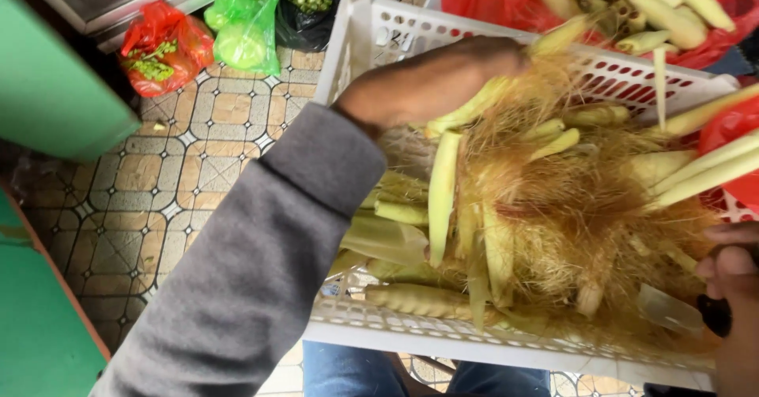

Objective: Peeling baby corn by cutting the base with a knife and removing the husks.

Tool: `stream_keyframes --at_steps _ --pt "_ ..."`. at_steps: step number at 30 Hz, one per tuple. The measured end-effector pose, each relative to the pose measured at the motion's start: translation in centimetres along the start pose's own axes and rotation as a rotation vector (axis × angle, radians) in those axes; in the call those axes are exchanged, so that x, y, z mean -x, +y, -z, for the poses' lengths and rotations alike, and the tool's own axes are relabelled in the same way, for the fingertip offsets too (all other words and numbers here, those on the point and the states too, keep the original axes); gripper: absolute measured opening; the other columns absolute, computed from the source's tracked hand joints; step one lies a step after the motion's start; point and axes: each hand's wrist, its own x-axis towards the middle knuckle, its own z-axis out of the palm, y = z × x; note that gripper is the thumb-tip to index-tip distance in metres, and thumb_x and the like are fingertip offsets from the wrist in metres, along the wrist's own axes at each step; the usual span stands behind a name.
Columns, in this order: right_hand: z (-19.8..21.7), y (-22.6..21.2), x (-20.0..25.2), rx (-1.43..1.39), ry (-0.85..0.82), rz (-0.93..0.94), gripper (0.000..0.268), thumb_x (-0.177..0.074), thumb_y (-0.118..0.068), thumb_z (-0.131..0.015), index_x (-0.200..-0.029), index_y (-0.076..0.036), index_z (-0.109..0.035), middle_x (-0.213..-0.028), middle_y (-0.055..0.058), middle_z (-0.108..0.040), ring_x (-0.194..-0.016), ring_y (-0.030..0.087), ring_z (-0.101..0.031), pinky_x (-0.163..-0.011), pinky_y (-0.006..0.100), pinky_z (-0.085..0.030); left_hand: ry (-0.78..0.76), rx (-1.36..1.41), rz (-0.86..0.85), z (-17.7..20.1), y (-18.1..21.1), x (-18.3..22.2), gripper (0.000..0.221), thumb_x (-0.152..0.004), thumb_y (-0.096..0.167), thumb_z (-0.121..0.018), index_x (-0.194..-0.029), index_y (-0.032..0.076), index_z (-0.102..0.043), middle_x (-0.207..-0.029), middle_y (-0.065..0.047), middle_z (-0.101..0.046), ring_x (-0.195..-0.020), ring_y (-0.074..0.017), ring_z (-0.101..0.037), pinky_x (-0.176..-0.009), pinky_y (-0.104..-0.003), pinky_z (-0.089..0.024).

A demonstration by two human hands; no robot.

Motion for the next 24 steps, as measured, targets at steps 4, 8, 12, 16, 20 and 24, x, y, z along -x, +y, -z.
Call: stream_keyframes --at_steps 4,8,12,16,20,24 --pt "-2.7 -14.5 1.7 0.089 0.101 -0.143 0.024 -0.127 -0.020 -0.045 -0.132 -0.002 -0.059 -0.094 0.016 -0.053 -0.090 0.023 -0.049 -0.088 0.035 -0.035 0.063 -0.140 -0.311 -1.9 -2.4 -1.1 0.038 -0.094 0.015 -0.066 -0.129 0.011 -0.051 -0.126 -0.011 -0.066 -0.102 -0.0202 -0.069 -0.093 -0.036 -0.061" --pt "-3.5 -20.7 1.9 0.173 0.134 -0.178 0.014 -0.125 -0.008 -0.057 -0.122 -0.001 -0.068 -0.109 0.013 -0.068 -0.091 0.023 -0.060 -0.087 0.034 -0.044 -0.061 -0.210 -0.038 -3.0 -0.9 -0.7 0.063 -0.088 0.018 -0.069 -0.145 0.016 -0.041 -0.134 -0.012 -0.066 -0.103 -0.0222 -0.073 -0.088 -0.034 -0.062" --pt "-4.0 -22.7 2.4 0.071 0.161 -0.141 0.004 -0.121 -0.003 -0.058 -0.123 0.000 -0.058 -0.125 0.010 -0.069 -0.101 0.020 -0.062 -0.092 0.031 -0.047 -0.191 -0.275 0.164 -2.0 1.2 -0.1 0.081 -0.093 0.057 -0.012 -0.164 0.020 -0.024 -0.053 0.007 -0.027 -0.046 -0.0103 -0.046 -0.094 -0.036 -0.062" --pt "-3.9 -23.1 2.4 0.063 0.157 -0.156 0.007 -0.118 -0.007 -0.060 -0.122 -0.001 -0.059 -0.123 0.010 -0.070 -0.097 0.020 -0.063 -0.090 0.031 -0.047 -0.005 -0.107 -0.037 -3.2 -0.3 -1.4 0.044 -0.102 0.039 -0.038 -0.135 0.015 -0.055 -0.088 0.003 -0.058 -0.058 -0.0054 -0.047 -0.049 -0.019 -0.048" --pt "-4.1 -21.4 2.4 -0.073 0.201 -0.082 0.016 -0.116 0.001 -0.060 -0.123 0.003 -0.046 -0.122 0.018 -0.070 -0.096 0.023 -0.066 -0.094 0.032 -0.049 0.497 -0.075 -0.618 -3.2 -0.2 -2.4 0.030 -0.094 0.040 -0.066 -0.112 0.017 -0.060 -0.115 -0.003 -0.048 -0.105 -0.0185 -0.042 -0.093 -0.039 -0.038" --pt "-3.9 -20.2 2.0 -0.104 0.189 0.047 0.016 -0.110 0.004 -0.062 -0.119 0.005 -0.048 -0.114 0.020 -0.071 -0.088 0.023 -0.067 -0.085 0.030 -0.052 0.147 0.108 -0.481 -2.2 -0.3 -0.3 0.041 -0.093 -0.014 -0.062 -0.121 0.014 -0.052 -0.132 -0.014 -0.056 -0.081 -0.0151 -0.072 -0.059 -0.018 -0.067"
